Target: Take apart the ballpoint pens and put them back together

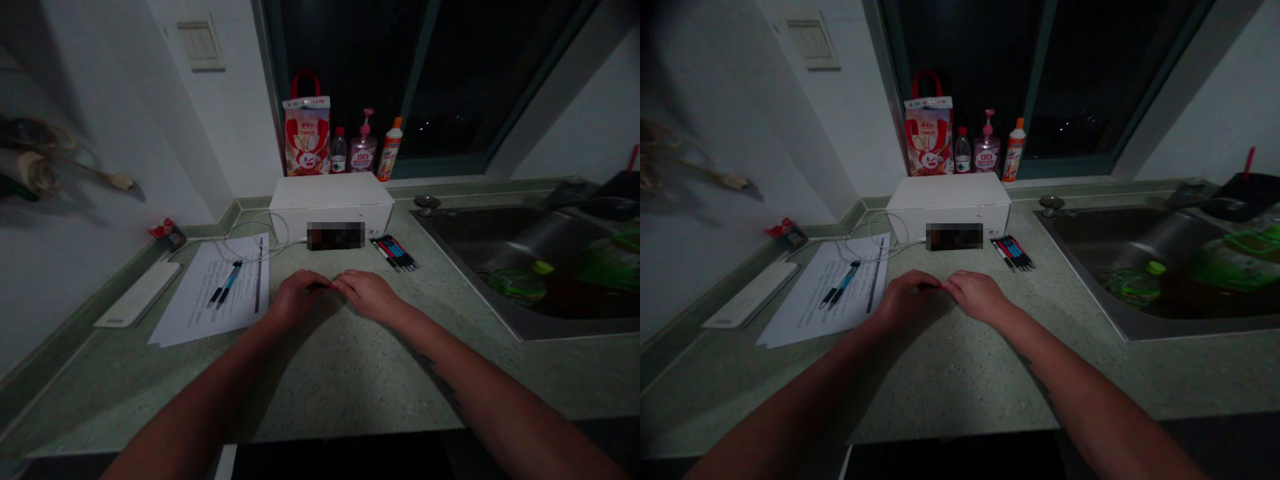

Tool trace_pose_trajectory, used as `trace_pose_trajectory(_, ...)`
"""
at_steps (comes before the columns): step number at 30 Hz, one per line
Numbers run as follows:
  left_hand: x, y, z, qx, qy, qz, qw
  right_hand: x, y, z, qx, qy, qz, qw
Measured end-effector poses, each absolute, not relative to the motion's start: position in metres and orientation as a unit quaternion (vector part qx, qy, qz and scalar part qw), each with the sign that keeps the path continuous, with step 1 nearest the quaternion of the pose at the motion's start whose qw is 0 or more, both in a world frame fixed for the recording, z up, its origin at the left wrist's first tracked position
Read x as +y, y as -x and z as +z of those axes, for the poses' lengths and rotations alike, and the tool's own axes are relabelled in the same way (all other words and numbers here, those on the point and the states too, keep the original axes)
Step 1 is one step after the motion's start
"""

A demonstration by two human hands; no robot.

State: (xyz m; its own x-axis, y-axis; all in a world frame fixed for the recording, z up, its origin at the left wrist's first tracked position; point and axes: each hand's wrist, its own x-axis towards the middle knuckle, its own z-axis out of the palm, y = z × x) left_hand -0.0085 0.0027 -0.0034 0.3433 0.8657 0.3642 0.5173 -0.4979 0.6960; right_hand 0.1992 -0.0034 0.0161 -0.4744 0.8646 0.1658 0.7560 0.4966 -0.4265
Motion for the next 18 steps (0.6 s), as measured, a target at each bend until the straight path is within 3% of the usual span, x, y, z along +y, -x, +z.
trace_pose_trajectory(18,0.001,0.007,0.007,0.5,-0.703,0.379,0.335,0.0,-0.202,0.015,-0.834,0.474,0.147,0.242)
